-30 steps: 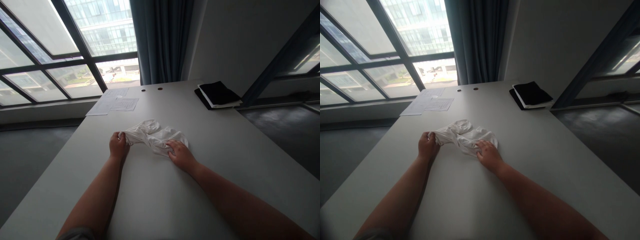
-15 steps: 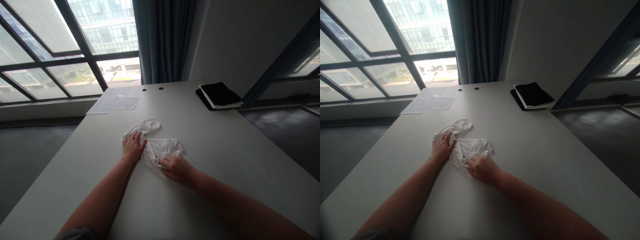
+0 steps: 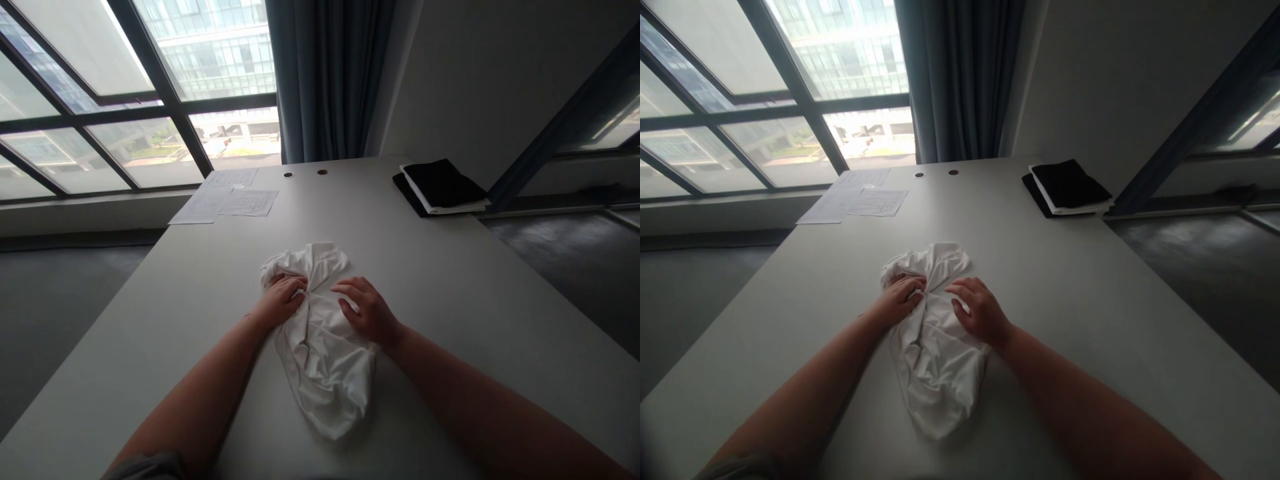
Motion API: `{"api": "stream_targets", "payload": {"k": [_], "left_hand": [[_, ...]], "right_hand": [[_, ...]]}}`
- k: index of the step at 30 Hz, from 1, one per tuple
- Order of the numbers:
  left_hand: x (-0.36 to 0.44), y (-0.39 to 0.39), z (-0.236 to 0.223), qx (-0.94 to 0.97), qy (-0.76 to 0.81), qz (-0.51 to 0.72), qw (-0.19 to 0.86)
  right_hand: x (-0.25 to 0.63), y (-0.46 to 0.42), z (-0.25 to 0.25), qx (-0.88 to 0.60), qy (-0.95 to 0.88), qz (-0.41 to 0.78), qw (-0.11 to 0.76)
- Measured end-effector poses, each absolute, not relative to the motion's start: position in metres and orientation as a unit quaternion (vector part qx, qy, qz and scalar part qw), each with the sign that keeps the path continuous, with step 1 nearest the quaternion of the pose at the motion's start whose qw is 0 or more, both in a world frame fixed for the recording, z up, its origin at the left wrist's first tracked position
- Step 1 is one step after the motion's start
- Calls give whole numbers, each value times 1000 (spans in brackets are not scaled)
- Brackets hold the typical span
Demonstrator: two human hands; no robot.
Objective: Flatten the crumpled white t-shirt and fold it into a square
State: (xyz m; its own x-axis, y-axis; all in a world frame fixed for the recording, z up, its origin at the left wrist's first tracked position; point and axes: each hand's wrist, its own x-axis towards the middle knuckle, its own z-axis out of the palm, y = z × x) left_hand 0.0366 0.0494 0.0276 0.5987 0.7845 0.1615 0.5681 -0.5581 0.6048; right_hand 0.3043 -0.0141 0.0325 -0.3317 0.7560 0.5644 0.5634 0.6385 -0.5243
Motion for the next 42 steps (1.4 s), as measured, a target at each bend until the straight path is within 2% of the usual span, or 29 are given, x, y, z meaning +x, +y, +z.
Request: {"api": "stream_targets", "payload": {"k": [4, 7, 12, 17, 21, 23, 25, 28, 30, 32, 35, 39, 42], "left_hand": [[52, 34, 37, 858, 256, 188, 404], [55, 31, 34, 771, 269, 259, 515], [45, 42, 29, 544, 364, 422, 627], [39, 46, 36, 424, 408, 433, 683], [36, 47, 37, 455, 414, 393, 684], [33, 48, 35, 545, 410, 364, 634], [32, 47, 33, 663, 401, 315, 548], [36, 43, 31, 791, 402, 242, 392], [41, 40, 30, 826, 404, 243, 310], [47, 37, 31, 830, 385, 264, 305], [52, 34, 33, 772, 360, 299, 430], [55, 28, 35, 576, 388, 361, 622], [56, 25, 35, 444, 384, 370, 720]], "right_hand": [[318, 4, 15, -505, -812, 127, 265], [328, 14, 10, -512, -816, 144, 227], [353, 26, 18, -511, -776, 200, 310], [362, 28, 20, -555, -653, 304, 416], [357, 22, 22, -479, -499, 535, 485], [356, 19, 25, -430, -423, 628, 491], [358, 17, 27, -400, -391, 665, 494], [359, 19, 26, -355, -390, 669, 523], [357, 21, 23, -324, -422, 658, 533], [352, 22, 20, -315, -496, 630, 508], [343, 20, 15, -356, -627, 523, 454], [334, 16, 14, -427, -732, 352, 396], [332, 13, 17, -463, -721, 341, 387]]}}
